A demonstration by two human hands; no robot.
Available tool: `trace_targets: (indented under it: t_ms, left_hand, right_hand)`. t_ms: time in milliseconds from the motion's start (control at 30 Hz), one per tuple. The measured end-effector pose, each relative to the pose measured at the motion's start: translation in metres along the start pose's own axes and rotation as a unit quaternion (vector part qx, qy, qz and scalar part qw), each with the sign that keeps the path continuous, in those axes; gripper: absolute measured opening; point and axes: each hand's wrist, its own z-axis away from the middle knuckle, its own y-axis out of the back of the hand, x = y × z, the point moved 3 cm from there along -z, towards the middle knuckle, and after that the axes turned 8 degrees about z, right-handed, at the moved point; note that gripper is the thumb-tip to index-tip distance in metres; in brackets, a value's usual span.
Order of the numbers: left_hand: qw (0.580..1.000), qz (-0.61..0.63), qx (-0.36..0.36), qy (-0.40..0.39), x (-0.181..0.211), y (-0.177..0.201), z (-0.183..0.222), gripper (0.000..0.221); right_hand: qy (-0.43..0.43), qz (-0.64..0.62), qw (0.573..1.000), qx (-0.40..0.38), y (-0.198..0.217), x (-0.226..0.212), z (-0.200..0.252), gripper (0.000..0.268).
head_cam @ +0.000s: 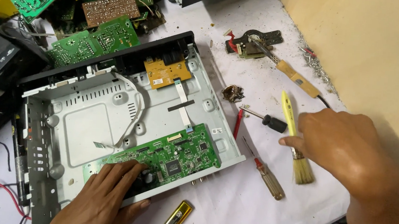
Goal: The person works on an opened audio-video receiver chassis on a repair bench. They press and reseat the green main circuit board, lift and inspect a separate board, then position a power supply board into the chassis and route its ribbon cable, finally using a screwdriver on the assembly.
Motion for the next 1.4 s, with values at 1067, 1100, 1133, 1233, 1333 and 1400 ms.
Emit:
trace_targets:
  t_ms: [1067,1100,1133,1233,1333,1400]
  left_hand:
    - [0.999,0.022,0.024,-0.036,0.012,0.014,-0.001,0.072]
    - [0.999,0.030,0.025,-0.030,0.014,0.015,-0.001,0.071]
    - [0.999,0.032,0.026,-0.028,0.015,0.015,-0.001,0.071]
    - [1.000,0.018,0.007,-0.001,0.016,0.014,0.000,0.074]
    - [1.000,0.015,0.020,-0.008,0.019,0.018,-0.001,0.070]
    - [0.999,0.013,0.020,-0.024,0.025,0.024,-0.001,0.070]
  right_hand:
    - [0.129,-0.157,0.857,0.473,-0.006,-0.052,-0.052,0.010]
    - [0.141,-0.164,0.867,0.448,-0.006,-0.056,-0.057,0.009]
    - [0.144,-0.163,0.867,0.449,-0.008,-0.056,-0.058,0.009]
    - [0.143,-0.170,0.874,0.433,-0.005,-0.056,-0.055,0.007]
    - [0.164,-0.254,0.839,0.452,0.014,-0.048,-0.035,0.006]
    - [0.269,-0.321,0.751,0.509,0.029,-0.041,-0.019,0.002]
